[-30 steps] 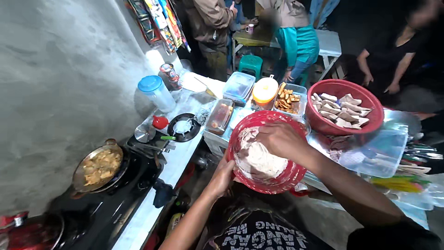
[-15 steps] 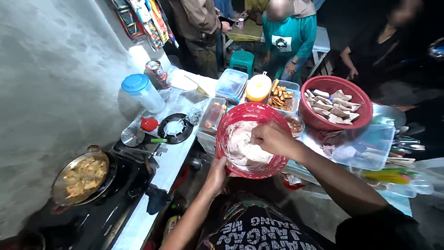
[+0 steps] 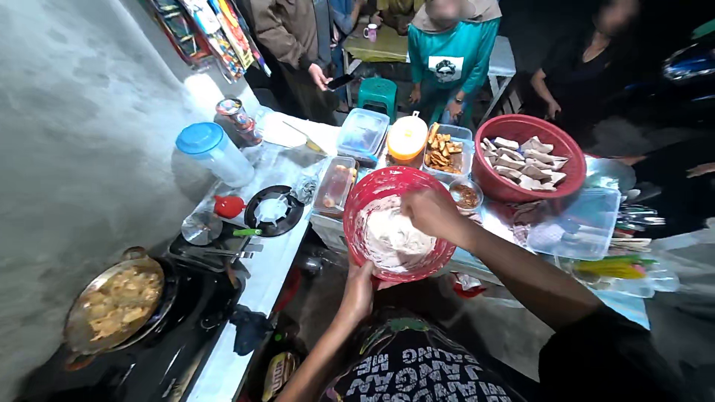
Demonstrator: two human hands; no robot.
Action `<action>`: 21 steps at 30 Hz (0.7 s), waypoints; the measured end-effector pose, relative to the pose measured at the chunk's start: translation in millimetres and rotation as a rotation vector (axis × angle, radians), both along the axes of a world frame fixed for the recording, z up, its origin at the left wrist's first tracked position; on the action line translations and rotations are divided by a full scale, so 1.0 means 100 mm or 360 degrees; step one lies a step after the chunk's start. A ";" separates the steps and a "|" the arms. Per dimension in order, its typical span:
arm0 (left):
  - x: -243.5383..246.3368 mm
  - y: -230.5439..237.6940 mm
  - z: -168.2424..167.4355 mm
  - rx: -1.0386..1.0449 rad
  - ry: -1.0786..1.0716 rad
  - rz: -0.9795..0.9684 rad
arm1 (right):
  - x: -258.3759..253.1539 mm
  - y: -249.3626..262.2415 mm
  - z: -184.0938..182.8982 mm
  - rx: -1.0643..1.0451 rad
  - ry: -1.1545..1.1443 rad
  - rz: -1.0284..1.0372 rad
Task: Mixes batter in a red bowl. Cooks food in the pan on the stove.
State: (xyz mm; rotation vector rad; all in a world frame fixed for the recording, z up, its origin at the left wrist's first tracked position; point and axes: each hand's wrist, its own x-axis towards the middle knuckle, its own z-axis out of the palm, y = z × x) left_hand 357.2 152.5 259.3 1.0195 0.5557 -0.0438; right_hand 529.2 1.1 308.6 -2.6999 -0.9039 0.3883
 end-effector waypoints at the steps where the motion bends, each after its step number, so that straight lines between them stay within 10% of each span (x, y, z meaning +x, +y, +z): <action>1: 0.00 0.03 -0.01 0.0003 0.0004 -0.0008 | 0.00 0.01 0.02 -0.0102 0.0194 0.0092; 6: -0.07 0.06 -0.06 0.0047 -0.0004 -0.0049 | -0.03 0.09 0.11 -0.0195 -0.0180 -0.0139; 10: -0.07 0.19 -0.07 -0.0027 0.0034 0.0052 | -0.03 0.15 -0.02 -0.0253 0.0475 0.0264; 14: -0.13 0.24 -0.08 -0.0038 0.0032 0.0056 | -0.10 0.30 0.12 -0.0395 -0.0016 -0.0210; 18: -0.15 0.33 -0.10 -0.0066 0.0041 0.0073 | -0.14 0.37 -0.10 -0.0190 0.0461 0.0247; 21: -0.21 0.42 -0.15 -0.0042 0.0077 0.0093 | -0.19 0.48 0.11 -0.0546 0.0294 -0.0089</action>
